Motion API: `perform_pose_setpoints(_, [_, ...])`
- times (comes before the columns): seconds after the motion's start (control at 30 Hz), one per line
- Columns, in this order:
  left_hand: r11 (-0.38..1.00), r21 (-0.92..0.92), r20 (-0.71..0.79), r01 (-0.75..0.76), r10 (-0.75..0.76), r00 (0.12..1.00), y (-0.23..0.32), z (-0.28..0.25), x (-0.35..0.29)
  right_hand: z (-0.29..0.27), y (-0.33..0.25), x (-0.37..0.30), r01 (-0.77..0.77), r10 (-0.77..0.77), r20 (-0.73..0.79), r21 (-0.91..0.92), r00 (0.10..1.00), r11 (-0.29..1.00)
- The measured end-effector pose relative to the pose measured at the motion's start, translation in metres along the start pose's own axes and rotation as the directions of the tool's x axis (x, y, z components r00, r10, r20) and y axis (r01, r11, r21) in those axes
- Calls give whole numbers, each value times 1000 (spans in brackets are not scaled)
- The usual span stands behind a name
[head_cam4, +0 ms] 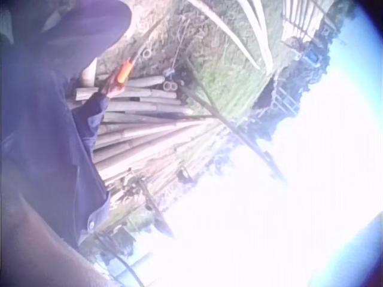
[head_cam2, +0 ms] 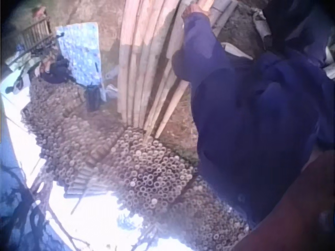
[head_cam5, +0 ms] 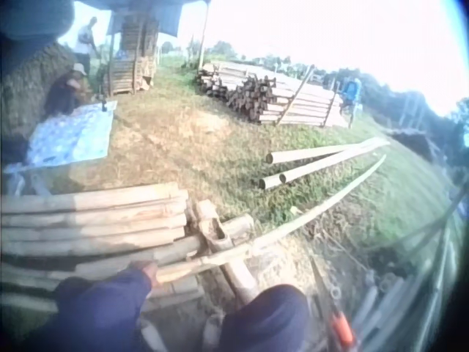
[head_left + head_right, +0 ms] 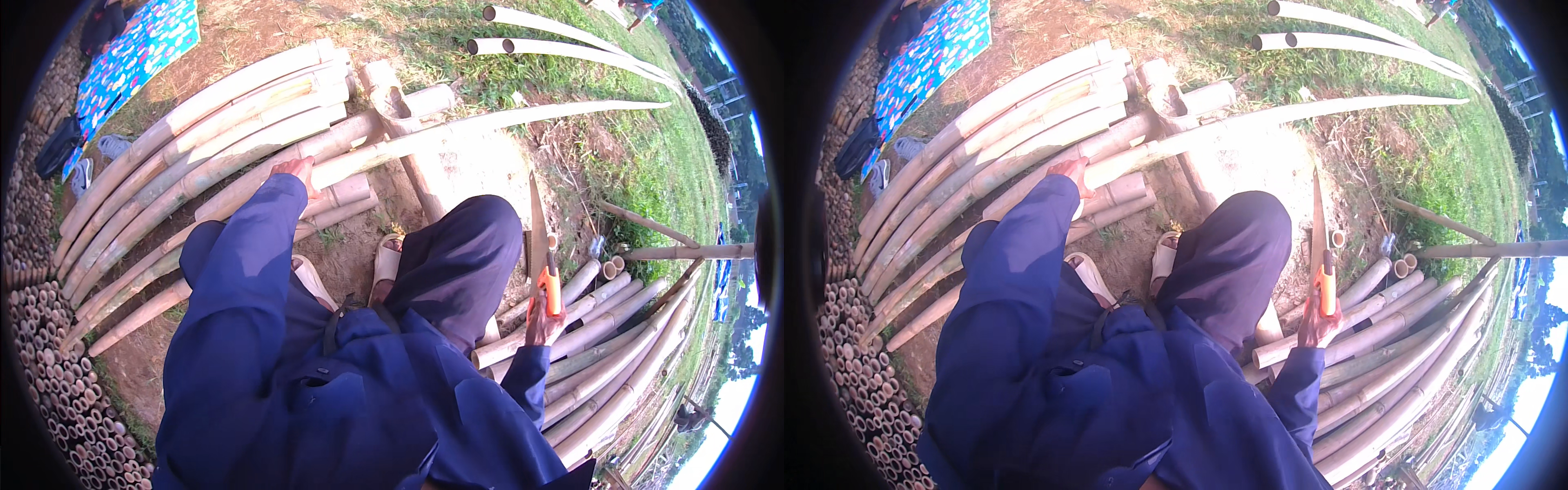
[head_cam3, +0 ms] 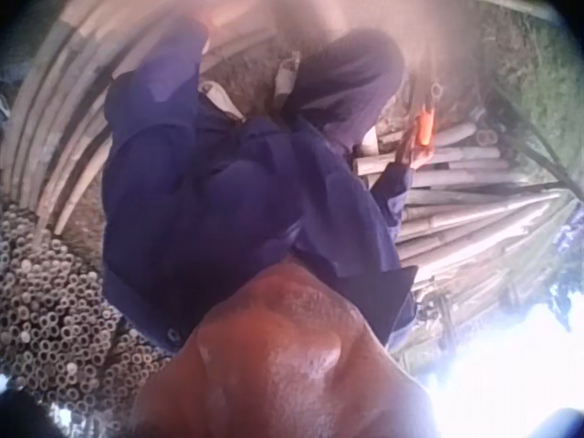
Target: The person sits on the ground and uses a hand saw to cut bamboo poles. They repeatedly position a pole on a support, saw through it, and then move the cut piece aside.
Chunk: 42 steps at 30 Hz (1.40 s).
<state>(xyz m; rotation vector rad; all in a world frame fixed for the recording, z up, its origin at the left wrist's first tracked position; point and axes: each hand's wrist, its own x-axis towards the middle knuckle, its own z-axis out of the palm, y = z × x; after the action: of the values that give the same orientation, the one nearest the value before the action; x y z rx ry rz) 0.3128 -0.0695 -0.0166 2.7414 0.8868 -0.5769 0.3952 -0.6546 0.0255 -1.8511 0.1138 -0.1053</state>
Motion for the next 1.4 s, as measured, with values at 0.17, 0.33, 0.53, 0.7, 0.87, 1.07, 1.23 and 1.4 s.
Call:
perform_pose_setpoints(0.17, [999, -22, 21, 38, -37, 999, -1, -5, -2, -27, -165, -46, 194, -179, 146, -100, 973, 976])
perform_pose_setpoints(0.33, [999, 12, 33, 49, -50, 998, 20, -19, -12, 24, -193, -63, 54, -90, 292, 127, 952, 990])
perform_pose_setpoints(0.53, [993, -40, 25, 108, -107, 994, 13, -16, -11, 113, -109, -65, -24, -29, 560, 86, 828, 996])
perform_pose_setpoints(0.7, [989, -42, 84, 145, -141, 986, 14, -13, -7, 139, -76, -52, 134, -162, 621, 92, 767, 987])
perform_pose_setpoints(0.87, [980, -24, 76, 198, -196, 978, 16, -16, -18, 145, -66, -50, 247, -207, 660, 34, 722, 969])
perform_pose_setpoints(1.07, [978, 1, 100, 207, -206, 973, 23, -15, -8, 166, -69, -43, 171, -158, 685, 49, 711, 984])
perform_pose_setpoints(1.23, [985, -7, 88, 172, -171, 981, 16, -15, -8, 151, -86, -48, 192, -132, 720, -2, 681, 981])
perform_pose_setpoints(1.4, [984, -14, 86, 176, -175, 981, 22, -13, -6, 135, -79, -56, 197, -121, 702, -28, 701, 980])
